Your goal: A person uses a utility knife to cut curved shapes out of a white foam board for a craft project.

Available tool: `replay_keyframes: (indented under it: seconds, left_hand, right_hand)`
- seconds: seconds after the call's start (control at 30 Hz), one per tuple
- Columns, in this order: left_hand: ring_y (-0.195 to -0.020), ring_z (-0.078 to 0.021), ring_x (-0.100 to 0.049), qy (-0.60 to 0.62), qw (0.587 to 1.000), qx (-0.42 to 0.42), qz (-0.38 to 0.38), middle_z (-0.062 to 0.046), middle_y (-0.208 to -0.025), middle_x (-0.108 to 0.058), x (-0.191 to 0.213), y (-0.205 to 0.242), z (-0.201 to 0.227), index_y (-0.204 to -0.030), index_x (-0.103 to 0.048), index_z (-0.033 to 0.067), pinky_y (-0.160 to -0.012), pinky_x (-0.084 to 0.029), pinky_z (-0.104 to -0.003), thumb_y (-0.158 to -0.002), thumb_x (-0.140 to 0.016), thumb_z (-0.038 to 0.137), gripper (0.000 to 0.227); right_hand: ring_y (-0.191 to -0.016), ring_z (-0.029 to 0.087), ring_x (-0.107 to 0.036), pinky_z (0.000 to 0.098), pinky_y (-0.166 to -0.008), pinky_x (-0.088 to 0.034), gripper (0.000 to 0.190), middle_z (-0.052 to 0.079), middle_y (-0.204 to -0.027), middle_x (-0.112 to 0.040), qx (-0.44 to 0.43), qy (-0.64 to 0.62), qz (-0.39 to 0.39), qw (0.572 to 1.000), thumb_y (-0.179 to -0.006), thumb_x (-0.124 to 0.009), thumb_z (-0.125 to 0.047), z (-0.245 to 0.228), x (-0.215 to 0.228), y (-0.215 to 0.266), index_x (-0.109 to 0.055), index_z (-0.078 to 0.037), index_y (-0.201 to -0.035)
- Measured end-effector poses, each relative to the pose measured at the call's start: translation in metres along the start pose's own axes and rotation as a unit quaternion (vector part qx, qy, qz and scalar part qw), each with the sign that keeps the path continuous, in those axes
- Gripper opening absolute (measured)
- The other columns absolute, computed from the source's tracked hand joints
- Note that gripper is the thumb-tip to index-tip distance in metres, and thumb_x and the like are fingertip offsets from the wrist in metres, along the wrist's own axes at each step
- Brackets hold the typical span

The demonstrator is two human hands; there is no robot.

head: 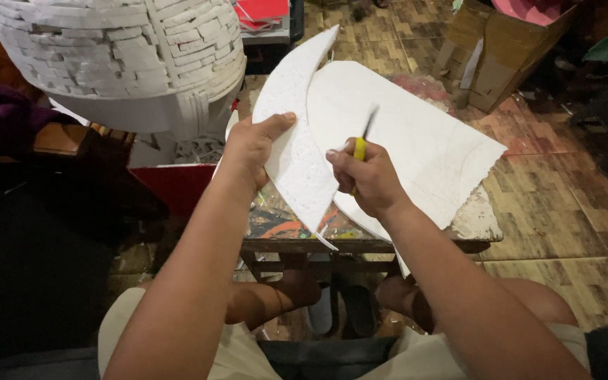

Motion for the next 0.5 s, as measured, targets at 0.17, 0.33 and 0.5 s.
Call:
replay_keyframes:
  seconds: [0.17, 0.33, 0.5]
  left_hand:
    - [-0.075, -0.0418, -0.077, -0.039, 0.999, 0.002, 0.004, -0.023, -0.089, -0.076, -0.001, 0.007, 0.002, -0.121, -0.064, -0.0043, -0.071, -0.066, -0.056, -0.073, -0.090, 0.008, 0.057]
    - [-0.078, -0.0404, -0.078, -0.045, 0.999, -0.023, -0.003, -0.024, -0.092, -0.075, -0.003, 0.011, 0.001, -0.125, -0.059, -0.0049, -0.073, -0.066, -0.058, -0.073, -0.090, 0.008, 0.062]
    - [-0.077, -0.0363, -0.075, -0.041, 0.998, -0.006, -0.045, -0.019, -0.091, -0.073, -0.022, 0.020, -0.015, -0.120, -0.061, -0.0035, -0.072, -0.064, -0.054, -0.073, -0.090, 0.013, 0.058]
  right_hand:
    - [-0.039, 0.014, -0.045, 0.0267, -0.041, -0.040, 0.031, 0.008, -0.046, -0.047, 0.004, 0.058, -0.006, 0.998, -0.100, -0.068, -0.015, -0.006, -0.002, -0.001, -0.060, -0.005, -0.072]
    - [-0.046, 0.015, -0.055, 0.0261, -0.042, -0.047, 0.023, 0.008, -0.066, -0.060, -0.061, 0.090, -0.015, 0.994, -0.090, -0.078, -0.019, 0.005, -0.011, 0.004, -0.067, -0.002, -0.099]
    - [-0.056, 0.018, -0.066, 0.0272, -0.055, -0.054, 0.017, 0.007, -0.065, -0.063, -0.108, -0.072, 0.005, 0.991, -0.093, -0.076, -0.018, 0.024, -0.007, 0.008, -0.064, -0.007, -0.090]
Point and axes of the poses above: each hand's wrist, its own y-axis away from the middle knuckle, its own x-axis out of the back of the hand, z = x × y, the point moved 10 cm from there along -y, towards the middle knuckle
